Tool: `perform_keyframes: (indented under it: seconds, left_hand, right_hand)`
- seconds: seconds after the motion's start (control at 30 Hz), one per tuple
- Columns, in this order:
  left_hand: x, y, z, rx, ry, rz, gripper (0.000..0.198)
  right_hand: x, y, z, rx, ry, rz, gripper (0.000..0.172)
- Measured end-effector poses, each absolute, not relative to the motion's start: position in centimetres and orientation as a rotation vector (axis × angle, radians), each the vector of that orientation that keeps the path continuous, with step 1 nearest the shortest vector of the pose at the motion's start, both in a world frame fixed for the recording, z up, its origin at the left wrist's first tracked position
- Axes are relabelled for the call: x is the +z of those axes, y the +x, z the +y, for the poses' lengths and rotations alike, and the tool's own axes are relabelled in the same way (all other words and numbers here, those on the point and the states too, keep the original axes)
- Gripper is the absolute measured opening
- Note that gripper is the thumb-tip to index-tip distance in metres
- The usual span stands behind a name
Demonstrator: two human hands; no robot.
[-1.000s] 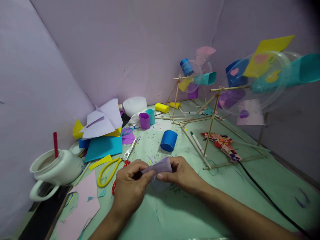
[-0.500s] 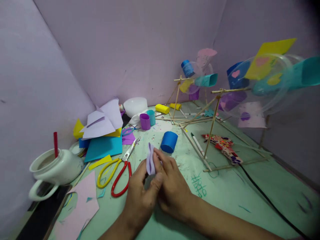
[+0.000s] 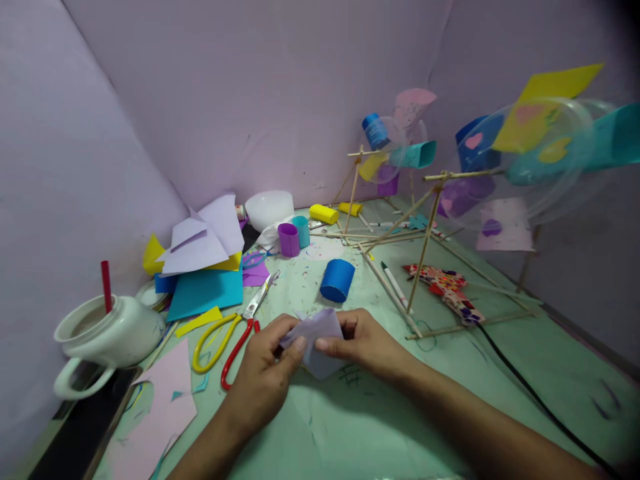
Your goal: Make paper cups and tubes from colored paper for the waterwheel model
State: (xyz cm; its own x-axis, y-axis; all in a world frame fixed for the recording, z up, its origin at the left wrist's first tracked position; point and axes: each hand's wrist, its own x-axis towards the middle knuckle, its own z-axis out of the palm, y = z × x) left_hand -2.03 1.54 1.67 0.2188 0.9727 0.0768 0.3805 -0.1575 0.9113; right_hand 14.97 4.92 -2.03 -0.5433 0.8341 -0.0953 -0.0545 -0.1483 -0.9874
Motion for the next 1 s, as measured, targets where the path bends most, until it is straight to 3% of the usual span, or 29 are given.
perform_keyframes:
  seconds: [0.27,0.37,0.43,0.53,1.0]
  left_hand:
    - [1.5,-4.4,2.3,1.049,1.699,1.766,0.025]
    - [0.6,-7.1,2.9,0.569,1.920,2.004,0.025]
    - [-0.3,-8.3,3.1,0.184,2.063,2.036,0.039]
    - [-1.1,-8.3,3.1,-0.104,2.094,2.108,0.051]
    - [-0.6,-8.2,3.9,-0.221,2.005,2.351,0.062]
  right_hand:
    - [-3.5,14.5,5.2,1.823,-1.066,-1.123,0.035]
    - [-3.6,14.7,5.4,1.820,-1.073,-1.037,0.035]
    - [-3.7,14.8,5.6,1.792,-1.074,-1.005,0.034]
    - [-3.9,14.8,5.7,1.769,-1.074,-0.967,0.032]
    - [-3.7,14.7,5.6,1.819,-1.035,-0.890,0.033]
